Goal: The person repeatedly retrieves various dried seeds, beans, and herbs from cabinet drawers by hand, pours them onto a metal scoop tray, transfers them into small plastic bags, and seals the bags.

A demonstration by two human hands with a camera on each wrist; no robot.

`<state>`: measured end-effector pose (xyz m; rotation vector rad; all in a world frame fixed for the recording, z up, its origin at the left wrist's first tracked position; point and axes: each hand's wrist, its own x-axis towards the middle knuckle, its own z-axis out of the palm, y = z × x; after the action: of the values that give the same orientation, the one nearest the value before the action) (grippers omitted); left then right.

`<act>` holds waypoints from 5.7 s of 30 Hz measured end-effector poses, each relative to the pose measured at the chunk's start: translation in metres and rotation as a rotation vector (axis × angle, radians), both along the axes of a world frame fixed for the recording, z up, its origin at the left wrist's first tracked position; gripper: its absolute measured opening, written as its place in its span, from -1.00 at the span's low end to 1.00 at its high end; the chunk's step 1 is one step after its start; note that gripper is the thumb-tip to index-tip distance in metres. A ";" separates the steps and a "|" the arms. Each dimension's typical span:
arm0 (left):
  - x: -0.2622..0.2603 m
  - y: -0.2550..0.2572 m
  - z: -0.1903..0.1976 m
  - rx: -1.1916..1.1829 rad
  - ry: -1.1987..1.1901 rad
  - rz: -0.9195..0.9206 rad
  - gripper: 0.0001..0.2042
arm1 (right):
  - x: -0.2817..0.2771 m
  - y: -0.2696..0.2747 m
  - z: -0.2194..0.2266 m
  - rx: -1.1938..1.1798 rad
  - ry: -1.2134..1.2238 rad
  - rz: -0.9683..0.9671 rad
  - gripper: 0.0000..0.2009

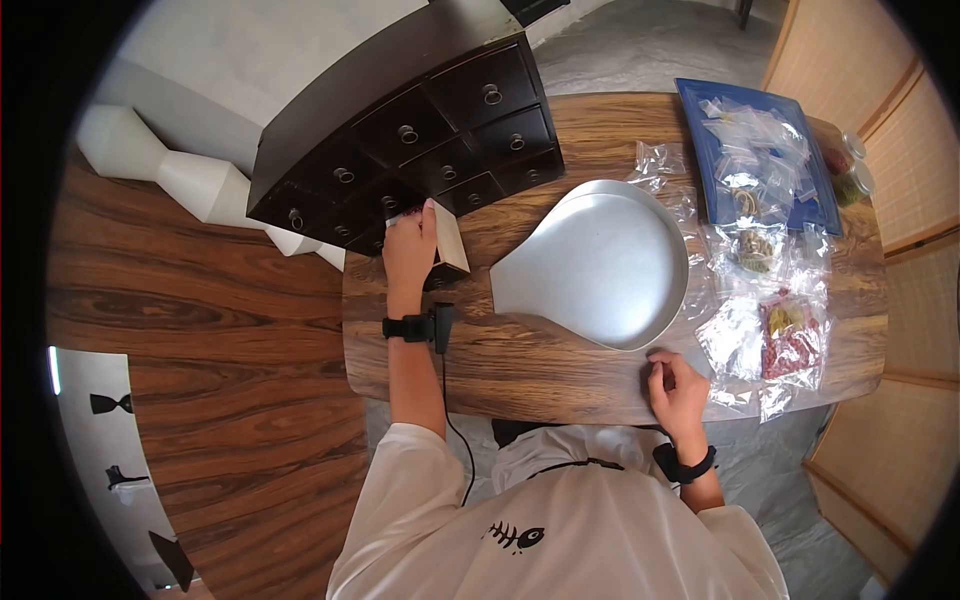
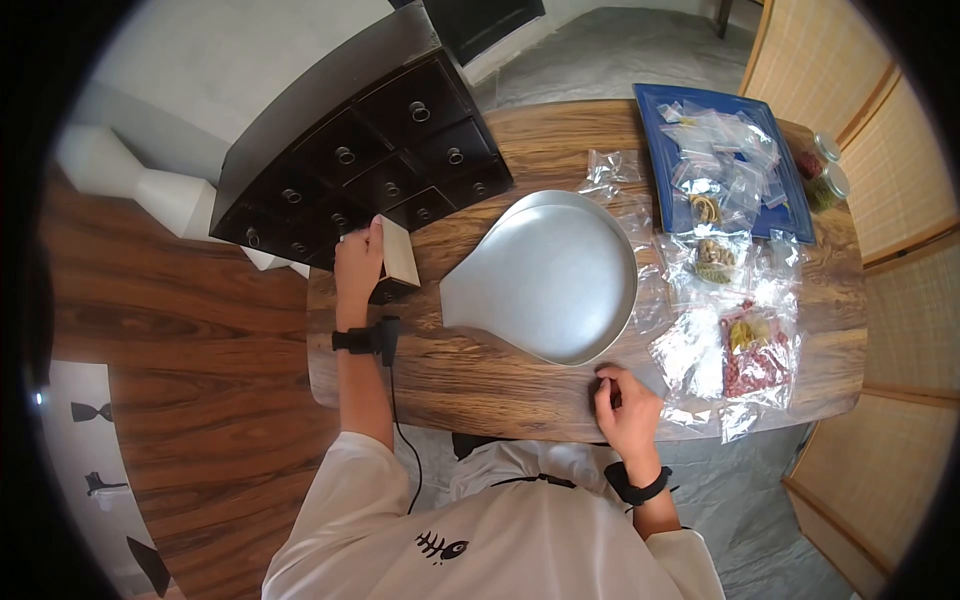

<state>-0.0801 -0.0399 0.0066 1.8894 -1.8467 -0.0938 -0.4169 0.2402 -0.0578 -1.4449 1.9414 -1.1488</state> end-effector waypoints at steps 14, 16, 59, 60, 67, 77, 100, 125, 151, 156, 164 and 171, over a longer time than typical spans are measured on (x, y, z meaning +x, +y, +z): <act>0.003 -0.003 0.004 -0.148 -0.046 -0.025 -0.51 | 0.000 0.000 -0.001 0.004 0.022 0.004 -0.93; -0.002 0.002 0.012 -0.174 -0.031 -0.037 -0.50 | 0.000 0.000 -0.002 0.007 0.038 0.009 -0.92; -0.179 0.053 -0.024 1.379 1.900 -0.278 -0.25 | -0.001 -0.001 -0.002 -0.018 0.004 -0.021 -0.90; -0.180 0.054 -0.023 1.377 1.907 -0.306 -0.25 | -0.001 -0.001 -0.001 -0.013 0.003 -0.022 -0.91; -0.168 0.061 -0.021 1.217 1.864 -0.501 -0.27 | 0.000 0.000 -0.002 -0.015 -0.008 -0.022 -0.90; 0.012 0.112 -0.027 0.579 2.247 -0.157 -0.52 | -0.027 0.020 0.015 -0.067 -0.085 -0.203 -0.87; 0.008 0.049 -0.024 0.474 1.883 -0.395 -0.42 | -0.051 0.039 0.034 0.415 0.379 -0.295 -0.72; -0.146 0.223 0.009 0.447 0.790 -0.744 -0.92 | 0.013 0.003 0.081 -0.113 -0.034 0.273 -0.84; -0.150 0.224 0.027 0.087 0.404 -0.792 -0.84 | 0.017 -0.005 0.072 -0.114 0.094 0.062 -0.80; -0.145 0.223 0.026 0.131 0.463 -0.711 -0.85 | 0.020 -0.005 0.074 -0.115 0.104 0.001 -0.76; -0.153 0.224 0.029 0.316 0.680 -0.753 -0.91 | 0.027 -0.005 0.077 -0.158 0.002 0.048 -0.75; -0.155 0.222 0.025 0.185 0.549 -0.698 -0.89 | 0.025 -0.006 0.073 -0.198 0.072 0.130 -0.75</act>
<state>-0.2356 0.1824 0.0320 1.0663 -2.0255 -0.9383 -0.3919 0.2345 0.0156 -1.7102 1.7910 -1.2741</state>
